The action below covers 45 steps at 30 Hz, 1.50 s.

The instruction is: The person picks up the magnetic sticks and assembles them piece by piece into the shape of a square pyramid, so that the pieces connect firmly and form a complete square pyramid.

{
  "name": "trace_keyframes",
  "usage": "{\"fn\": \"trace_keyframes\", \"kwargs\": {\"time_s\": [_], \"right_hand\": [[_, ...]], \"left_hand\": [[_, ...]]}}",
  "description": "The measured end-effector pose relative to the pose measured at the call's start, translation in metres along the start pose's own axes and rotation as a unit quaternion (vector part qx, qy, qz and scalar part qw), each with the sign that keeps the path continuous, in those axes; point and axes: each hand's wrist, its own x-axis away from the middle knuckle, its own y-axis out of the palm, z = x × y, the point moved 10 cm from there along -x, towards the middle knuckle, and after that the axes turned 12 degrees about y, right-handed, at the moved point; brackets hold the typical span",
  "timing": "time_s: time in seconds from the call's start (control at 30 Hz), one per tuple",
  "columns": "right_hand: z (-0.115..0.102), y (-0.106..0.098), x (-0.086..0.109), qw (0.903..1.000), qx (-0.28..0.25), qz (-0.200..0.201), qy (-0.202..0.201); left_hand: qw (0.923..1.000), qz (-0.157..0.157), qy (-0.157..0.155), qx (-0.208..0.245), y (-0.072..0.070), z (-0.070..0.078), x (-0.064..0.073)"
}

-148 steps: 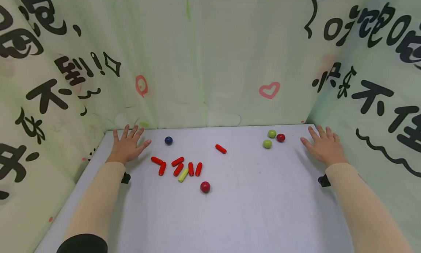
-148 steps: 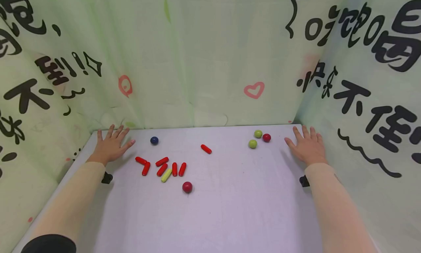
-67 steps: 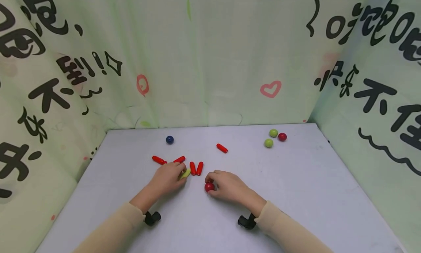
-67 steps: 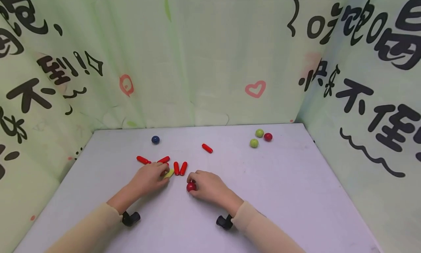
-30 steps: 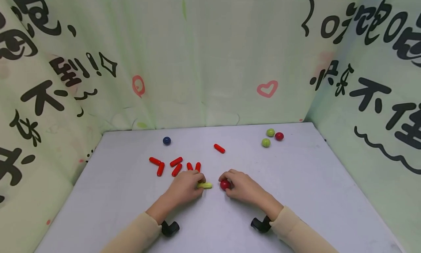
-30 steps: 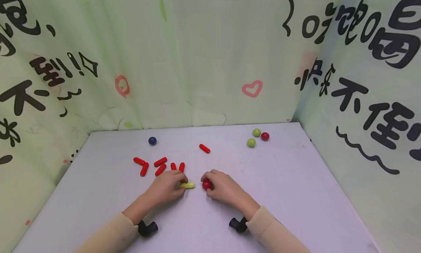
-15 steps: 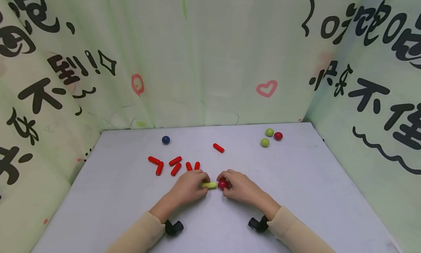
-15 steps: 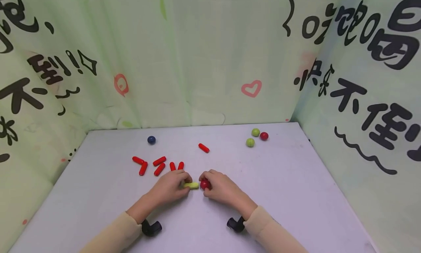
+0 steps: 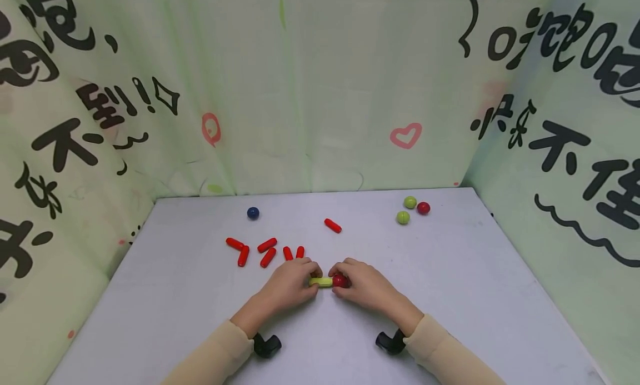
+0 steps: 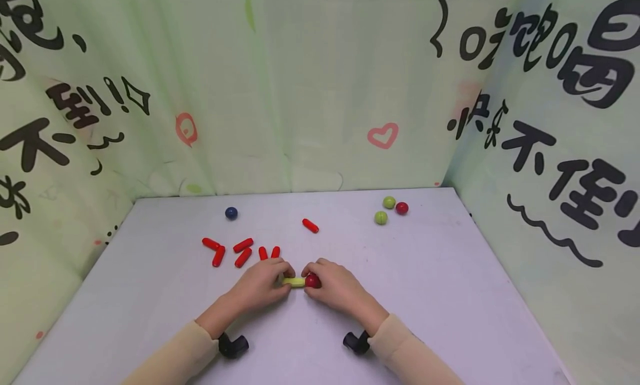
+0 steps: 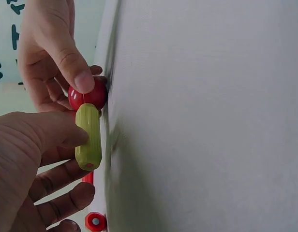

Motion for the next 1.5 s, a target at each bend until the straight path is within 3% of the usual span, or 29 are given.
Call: {"fn": "trace_keyframes", "kwargs": {"time_s": [0.47,0.7,0.9,1.1,1.5], "right_hand": [[0.011,-0.004,0.003,0.9997,0.004,0.017,0.016],[0.019,-0.008,0.005,0.9992,-0.021,0.018,0.028],[0.024,-0.007,0.006,0.9977,-0.058,0.008,0.033],[0.027,-0.007,0.007,0.9965,-0.076,0.005,0.033],[0.033,-0.007,0.009,0.9945,-0.099,0.006,0.032]], "left_hand": [[0.9997,-0.012,-0.016,0.015,0.002,-0.008,0.004],[0.9997,-0.012,-0.021,0.006,-0.009,-0.018,0.007],[0.9990,-0.004,-0.041,-0.018,-0.027,-0.042,0.007],[0.9966,0.010,-0.081,0.007,-0.048,-0.068,0.009],[0.9941,0.015,-0.107,-0.014,-0.074,-0.119,0.004]]}}
